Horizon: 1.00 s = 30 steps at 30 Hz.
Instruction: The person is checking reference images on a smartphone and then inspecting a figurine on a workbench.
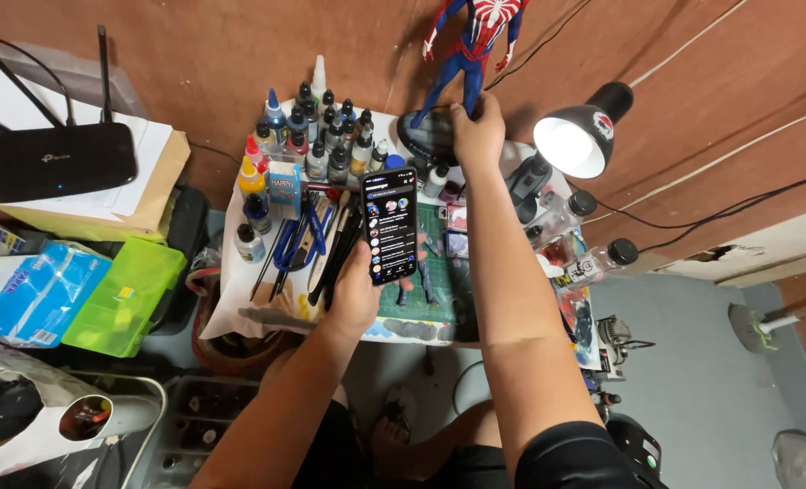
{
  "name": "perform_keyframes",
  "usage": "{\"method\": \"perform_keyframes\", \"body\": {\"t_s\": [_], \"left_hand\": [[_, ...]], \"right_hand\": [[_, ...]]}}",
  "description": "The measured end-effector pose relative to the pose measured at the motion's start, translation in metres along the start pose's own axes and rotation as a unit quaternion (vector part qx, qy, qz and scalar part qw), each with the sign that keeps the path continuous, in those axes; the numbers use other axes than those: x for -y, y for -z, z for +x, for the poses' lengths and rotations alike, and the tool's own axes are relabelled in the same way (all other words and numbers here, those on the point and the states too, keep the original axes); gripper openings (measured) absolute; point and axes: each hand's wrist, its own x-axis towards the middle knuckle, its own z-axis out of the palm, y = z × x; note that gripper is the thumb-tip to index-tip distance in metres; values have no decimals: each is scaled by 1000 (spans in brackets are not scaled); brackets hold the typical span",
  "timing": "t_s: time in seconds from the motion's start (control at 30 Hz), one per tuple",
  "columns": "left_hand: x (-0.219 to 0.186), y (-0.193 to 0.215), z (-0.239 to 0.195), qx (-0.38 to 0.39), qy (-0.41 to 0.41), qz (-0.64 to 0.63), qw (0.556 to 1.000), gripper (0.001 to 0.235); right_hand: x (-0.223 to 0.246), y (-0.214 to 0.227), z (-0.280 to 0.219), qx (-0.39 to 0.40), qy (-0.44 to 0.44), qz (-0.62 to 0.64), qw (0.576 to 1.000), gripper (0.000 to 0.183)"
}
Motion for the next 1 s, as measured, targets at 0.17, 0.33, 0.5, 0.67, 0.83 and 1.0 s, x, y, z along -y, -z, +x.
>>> {"method": "perform_keyframes", "body": {"t_s": [0.17,0.33,0.5,0.67,0.83,1.0], "left_hand": [[-1,-1,0,9,-3,11,1000,70],[1,0,1,7,-4,14,1000,70],[3,1,1,11,-8,14,1000,68],[3,1,2,3,-4,10,1000,68],[4,2,2,-4,-2,4,1000,70],[-1,-2,2,-13,4,8,1000,76]], "right_hand": [[3,3,-4,10,29,-21,999,12],[1,2,-5,2,57,-20,998,16],[0,0,-6,-10,61,-11,998,13],[5,1,-7,-16,69,-8,997,14],[17,7,-10,-26,87,0,996,11],[51,24,-19,-43,165,13,985,11]]}}
